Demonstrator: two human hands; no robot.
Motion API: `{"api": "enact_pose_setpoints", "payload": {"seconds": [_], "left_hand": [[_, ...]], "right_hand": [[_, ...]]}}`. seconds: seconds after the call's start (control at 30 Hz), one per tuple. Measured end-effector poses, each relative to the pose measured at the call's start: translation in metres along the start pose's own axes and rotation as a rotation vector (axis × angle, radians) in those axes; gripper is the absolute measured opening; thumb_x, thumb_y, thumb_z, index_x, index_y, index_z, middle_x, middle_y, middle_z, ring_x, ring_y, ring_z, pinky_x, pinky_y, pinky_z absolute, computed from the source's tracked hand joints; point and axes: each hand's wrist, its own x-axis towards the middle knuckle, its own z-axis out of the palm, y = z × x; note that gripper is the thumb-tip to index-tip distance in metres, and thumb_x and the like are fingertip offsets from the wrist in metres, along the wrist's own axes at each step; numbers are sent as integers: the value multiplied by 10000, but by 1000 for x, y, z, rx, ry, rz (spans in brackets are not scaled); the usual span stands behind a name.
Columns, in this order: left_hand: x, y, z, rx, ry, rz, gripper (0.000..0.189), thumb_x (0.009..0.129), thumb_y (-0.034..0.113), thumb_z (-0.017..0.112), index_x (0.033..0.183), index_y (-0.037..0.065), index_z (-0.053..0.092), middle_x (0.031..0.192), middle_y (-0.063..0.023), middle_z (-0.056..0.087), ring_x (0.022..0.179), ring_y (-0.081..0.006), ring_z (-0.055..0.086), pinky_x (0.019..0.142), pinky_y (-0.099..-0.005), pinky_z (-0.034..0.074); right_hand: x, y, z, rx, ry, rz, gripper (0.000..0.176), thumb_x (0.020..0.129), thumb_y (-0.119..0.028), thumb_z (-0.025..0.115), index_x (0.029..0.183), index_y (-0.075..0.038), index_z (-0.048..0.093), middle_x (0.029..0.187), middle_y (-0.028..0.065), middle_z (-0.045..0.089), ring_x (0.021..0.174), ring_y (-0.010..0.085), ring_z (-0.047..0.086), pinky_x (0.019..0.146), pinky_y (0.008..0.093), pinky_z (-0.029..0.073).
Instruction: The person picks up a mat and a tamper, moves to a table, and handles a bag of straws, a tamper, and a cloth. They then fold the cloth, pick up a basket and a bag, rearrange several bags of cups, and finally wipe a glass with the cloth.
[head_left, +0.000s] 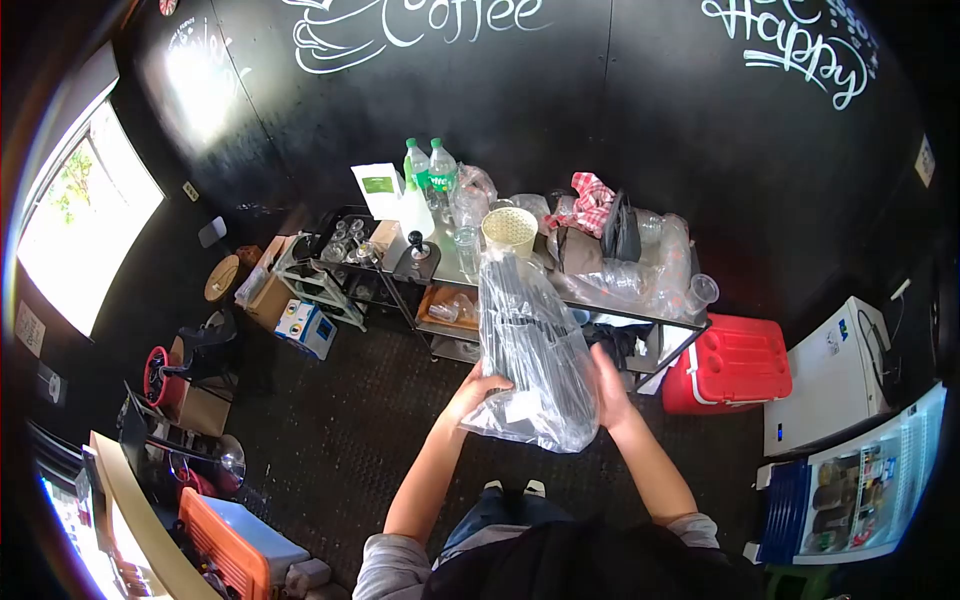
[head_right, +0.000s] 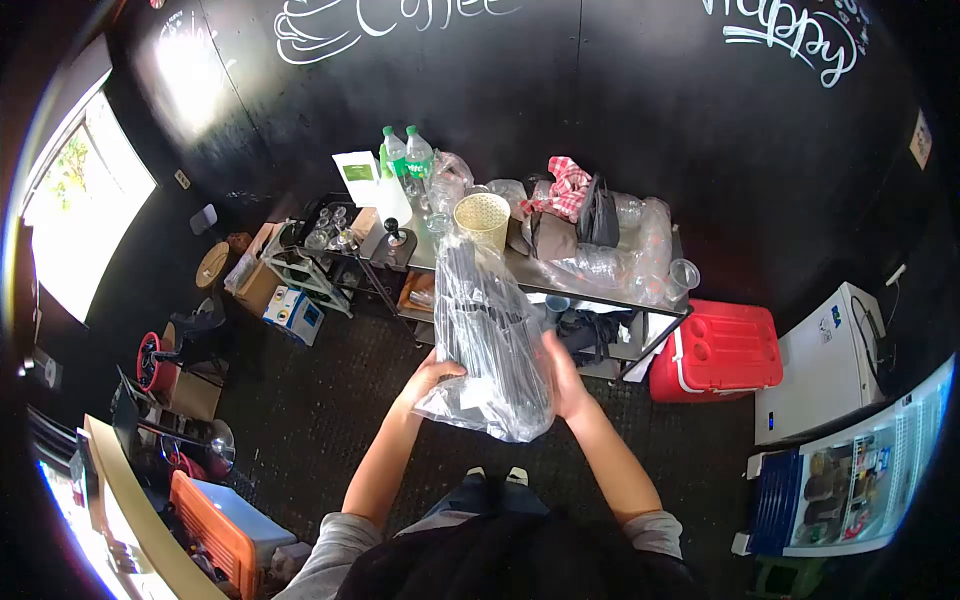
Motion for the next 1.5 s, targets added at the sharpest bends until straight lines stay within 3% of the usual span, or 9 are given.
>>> {"api": "enact_pose_setpoints", "payload": {"seconds": [0.33, 0.63, 0.7, 0.77, 0.97, 1.03, 1.1, 1.17, 1.5], "left_hand": [[1, 14, -33, 291, 200, 290, 438, 700, -58, 519, 1135, -26, 487, 979, -99, 612, 859, -185, 598, 772, -299, 485], [0, 74, -107, 176, 267, 195, 435, 695, -27, 499, 1130, -33, 488, 966, -116, 608, 850, -213, 603, 769, -315, 492], [2, 89, -128, 133, 195, 156, 430, 692, -25, 495, 1123, -35, 490, 957, -119, 609, 836, -216, 607, 757, -323, 499], [11, 101, -153, 287, 211, 134, 476, 707, -17, 492, 1182, -29, 463, 1022, -112, 598, 908, -202, 589, 815, -307, 475], [38, 118, -231, 183, 278, 263, 543, 771, 16, 468, 1302, -17, 357, 1191, -110, 526, 1072, -213, 513, 949, -347, 389], [48, 127, -264, 211, 290, 213, 492, 809, 129, 478, 1274, -12, 398, 1162, -122, 550, 1043, -239, 541, 947, -381, 398], [58, 136, -292, -245, 11, -66, 498, 829, 292, 493, 1228, -3, 450, 1121, -139, 575, 988, -270, 574, 909, -399, 432], [66, 157, -270, -134, 186, -109, 566, 843, 454, 480, 1195, 11, 476, 1046, -126, 600, 922, -254, 597, 823, -406, 479], [182, 202, -337, 10, 174, -55, 441, 780, 99, 590, 1181, -23, 451, 1017, -127, 594, 874, -236, 611, 772, -342, 512]], "right_hand": [[52, 0, 3, -1202, 297, -734, 851, 653, 46, 679, 1375, -43, 238, 1346, 122, 361, 1220, 207, 369, 1027, 323, 265], [165, 40, 20, -1026, 202, -439, 713, 783, -255, 674, 1335, -11, 294, 1321, 120, 396, 1203, 217, 391, 1006, 324, 296], [189, 56, 47, -527, 125, -132, 664, 842, -403, 580, 1326, -27, 326, 1321, 104, 410, 1184, 207, 423, 982, 329, 336], [210, 67, 83, -314, 58, 46, 527, 868, -458, 514, 1210, -58, 494, 1075, 81, 604, 912, 156, 604, 804, 312, 483], [314, 134, 115, -356, 152, -155, 443, 897, -340, 506, 1215, -32, 483, 1107, 71, 579, 956, 137, 565, 859, 274, 427], [328, 143, 136, -482, 213, -236, 424, 927, -289, 459, 1264, -53, 355, 1223, 69, 427, 1129, 138, 398, 961, 274, 309], [360, 167, 106, -657, 212, -428, 387, 928, -286, 475, 1189, -77, 280, 1082, 115, 456, 990, 180, 452, 901, 266, 354], [373, 170, 100, -786, 190, -475, 401, 924, -280, 481, 1207, -73, 287, 1095, 114, 462, 1002, 180, 456, 905, 274, 352], [484, 128, 66, -467, 247, -205, 417, 937, -290, 441, 1240, -5, 413, 1183, 77, 478, 1049, 136, 467, 925, 294, 355]]}}
